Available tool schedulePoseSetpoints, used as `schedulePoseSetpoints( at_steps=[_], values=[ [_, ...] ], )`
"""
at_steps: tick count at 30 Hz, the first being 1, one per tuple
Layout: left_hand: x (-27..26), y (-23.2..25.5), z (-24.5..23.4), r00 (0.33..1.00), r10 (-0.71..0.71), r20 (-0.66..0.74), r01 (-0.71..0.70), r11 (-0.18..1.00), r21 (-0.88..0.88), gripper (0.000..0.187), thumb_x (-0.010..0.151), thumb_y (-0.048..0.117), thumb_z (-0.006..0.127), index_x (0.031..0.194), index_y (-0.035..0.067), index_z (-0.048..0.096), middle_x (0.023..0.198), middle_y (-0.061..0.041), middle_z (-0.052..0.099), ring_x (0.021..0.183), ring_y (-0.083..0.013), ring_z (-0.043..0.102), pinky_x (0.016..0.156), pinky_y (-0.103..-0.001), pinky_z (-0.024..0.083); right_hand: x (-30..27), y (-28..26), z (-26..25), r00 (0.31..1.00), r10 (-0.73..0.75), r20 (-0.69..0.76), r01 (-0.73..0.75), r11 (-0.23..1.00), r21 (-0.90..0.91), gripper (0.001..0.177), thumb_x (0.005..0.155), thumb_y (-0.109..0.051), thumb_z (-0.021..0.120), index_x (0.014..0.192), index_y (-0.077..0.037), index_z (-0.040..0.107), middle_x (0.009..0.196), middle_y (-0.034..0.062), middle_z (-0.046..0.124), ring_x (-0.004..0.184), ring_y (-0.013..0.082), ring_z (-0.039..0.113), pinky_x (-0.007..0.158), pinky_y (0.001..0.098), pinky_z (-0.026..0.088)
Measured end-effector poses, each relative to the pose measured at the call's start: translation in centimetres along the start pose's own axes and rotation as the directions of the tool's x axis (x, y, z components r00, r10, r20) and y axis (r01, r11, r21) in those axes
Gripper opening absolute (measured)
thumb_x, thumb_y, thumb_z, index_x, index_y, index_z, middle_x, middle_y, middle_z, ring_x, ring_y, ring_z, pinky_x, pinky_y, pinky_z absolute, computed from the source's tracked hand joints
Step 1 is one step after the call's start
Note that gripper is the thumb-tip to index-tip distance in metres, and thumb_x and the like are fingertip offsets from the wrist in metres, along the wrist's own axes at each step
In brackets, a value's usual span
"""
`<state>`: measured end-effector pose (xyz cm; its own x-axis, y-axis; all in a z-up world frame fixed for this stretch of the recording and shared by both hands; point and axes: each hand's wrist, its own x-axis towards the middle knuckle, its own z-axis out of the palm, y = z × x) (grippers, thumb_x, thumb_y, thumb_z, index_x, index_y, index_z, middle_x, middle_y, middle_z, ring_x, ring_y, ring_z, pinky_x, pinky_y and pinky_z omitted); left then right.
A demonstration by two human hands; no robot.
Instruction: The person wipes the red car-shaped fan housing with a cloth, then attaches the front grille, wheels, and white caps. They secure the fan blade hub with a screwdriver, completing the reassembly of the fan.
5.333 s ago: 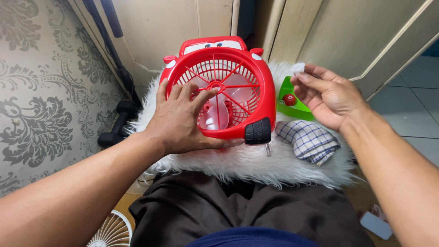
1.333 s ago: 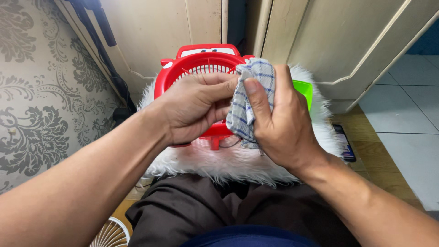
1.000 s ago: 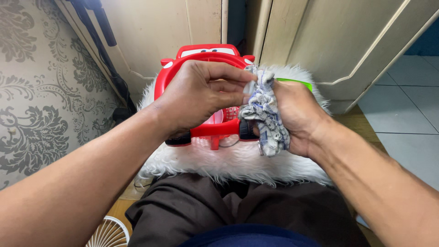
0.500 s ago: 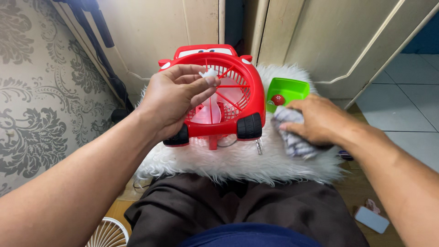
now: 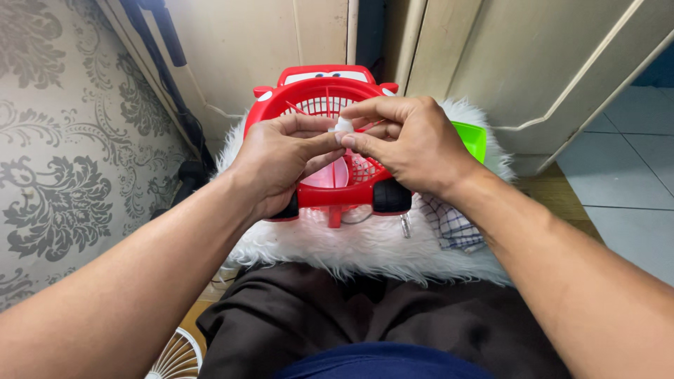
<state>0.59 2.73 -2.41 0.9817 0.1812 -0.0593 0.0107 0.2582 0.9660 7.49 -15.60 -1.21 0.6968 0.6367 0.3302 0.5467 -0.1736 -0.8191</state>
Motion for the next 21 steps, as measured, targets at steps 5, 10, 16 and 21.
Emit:
schedulePoseSetpoints(
  at_steps=[5,10,16,21],
  values=[
    [0.8,0.2,-1.3,1.0,-0.027,-0.009,0.027,0.999,0.026,0.025,0.092,0.0,0.067,0.114,-0.01,0.068,0.11,-0.018,0.074,0.095,-0.0208,0.077,0.084,-0.027,0.065,2.1,1.8,0.1,0.999,-0.001,0.046,0.0,1.0,0.007,0.034,0.087,-0.02,0.08,0.115,-0.004,0.073,0.105,0.0051,0.079,0.093,0.0093,0.075,0.083,0.0253,0.063],
    [1.9,0.5,-2.6,0.953,0.297,-0.063,-0.185,0.732,0.656,0.032,0.086,0.009,0.077,0.115,-0.002,0.071,0.104,-0.016,0.077,0.093,-0.0258,0.075,0.081,-0.035,0.063,4.7,3.6,1.1,0.987,-0.143,-0.077,0.115,0.951,-0.288,0.032,0.084,-0.022,0.085,0.112,-0.009,0.076,0.105,0.0022,0.079,0.086,0.0111,0.072,0.08,0.0297,0.059],
    [2.1,-1.4,-4.5,0.76,0.603,0.243,-0.357,0.074,0.931,0.045,0.079,0.025,0.084,0.117,0.005,0.07,0.108,-0.018,0.074,0.104,-0.0347,0.069,0.096,-0.049,0.049,6.0,5.0,2.8,0.992,-0.112,-0.05,0.089,0.937,-0.338,0.025,0.083,-0.021,0.083,0.106,-0.011,0.078,0.098,0.0028,0.08,0.082,0.0103,0.075,0.077,0.0294,0.059],
    [1.9,-3.5,-4.5,0.684,0.669,0.292,-0.449,0.07,0.891,0.054,0.087,0.027,0.078,0.133,0.007,0.058,0.106,-0.014,0.076,0.106,-0.0338,0.068,0.104,-0.054,0.034,5.7,5.5,2.9,0.994,-0.108,-0.025,0.094,0.94,-0.327,0.027,0.084,-0.022,0.082,0.108,-0.011,0.079,0.095,0.0054,0.08,0.081,0.0108,0.076,0.076,0.0298,0.059]
  ],
)
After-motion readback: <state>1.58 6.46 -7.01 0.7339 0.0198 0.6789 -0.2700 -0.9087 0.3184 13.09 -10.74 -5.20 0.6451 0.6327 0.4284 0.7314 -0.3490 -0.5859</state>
